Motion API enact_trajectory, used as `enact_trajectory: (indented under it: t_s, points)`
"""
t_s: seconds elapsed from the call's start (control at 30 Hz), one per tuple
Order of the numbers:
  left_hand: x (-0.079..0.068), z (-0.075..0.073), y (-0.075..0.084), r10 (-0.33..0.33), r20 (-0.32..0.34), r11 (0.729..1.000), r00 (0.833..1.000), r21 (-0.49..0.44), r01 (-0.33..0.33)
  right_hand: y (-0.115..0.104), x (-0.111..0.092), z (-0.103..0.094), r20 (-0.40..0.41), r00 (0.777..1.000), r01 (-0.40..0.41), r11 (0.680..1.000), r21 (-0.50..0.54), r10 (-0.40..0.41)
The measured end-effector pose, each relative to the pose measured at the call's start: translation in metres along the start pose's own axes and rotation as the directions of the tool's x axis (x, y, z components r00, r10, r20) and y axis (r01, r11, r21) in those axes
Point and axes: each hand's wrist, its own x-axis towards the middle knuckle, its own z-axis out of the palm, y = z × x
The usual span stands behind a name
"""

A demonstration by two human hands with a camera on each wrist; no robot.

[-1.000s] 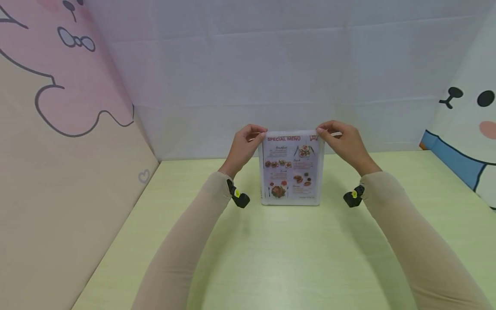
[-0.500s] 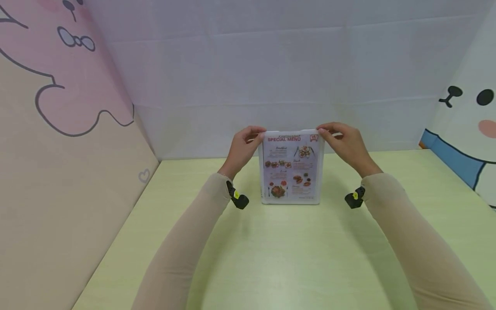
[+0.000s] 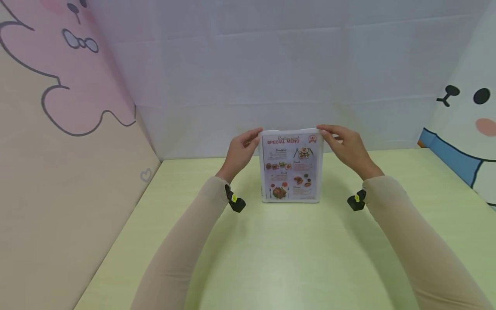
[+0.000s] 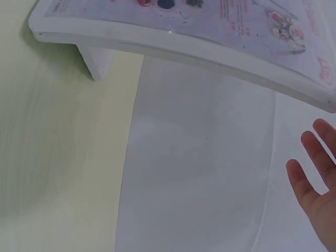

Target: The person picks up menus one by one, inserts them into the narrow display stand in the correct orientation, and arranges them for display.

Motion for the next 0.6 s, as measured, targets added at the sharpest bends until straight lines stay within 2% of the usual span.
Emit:
enact_trajectory:
  t_s: [0.17,0.33,0.4,0.47,0.6]
  points:
    - [-0.004,0.000,-0.005,0.040,0.044,0.990,0.998,0.134,-0.046,0.000,-0.003,0.000,0.051,0.999,0.000,0.995,-0.098,0.005]
    - [-0.010,0.006,-0.009,0.054,0.152,0.943,0.987,0.318,-0.101,0.000,-0.010,0.003,0.111,0.994,0.023,0.975,-0.223,0.002]
    - [-0.013,0.008,-0.010,0.059,0.176,0.910,0.983,0.395,-0.126,0.000,-0.012,0.006,0.122,0.992,0.047,0.963,-0.265,-0.015]
    - [-0.016,0.011,-0.011,0.053,0.169,0.876,0.984,0.465,-0.127,0.000,-0.014,0.008,0.129,0.991,0.071,0.951,-0.301,-0.033]
    - [-0.024,0.016,-0.012,0.006,0.122,0.786,0.993,0.612,-0.080,0.003,-0.019,0.013,0.132,0.991,0.068,0.925,-0.374,-0.019]
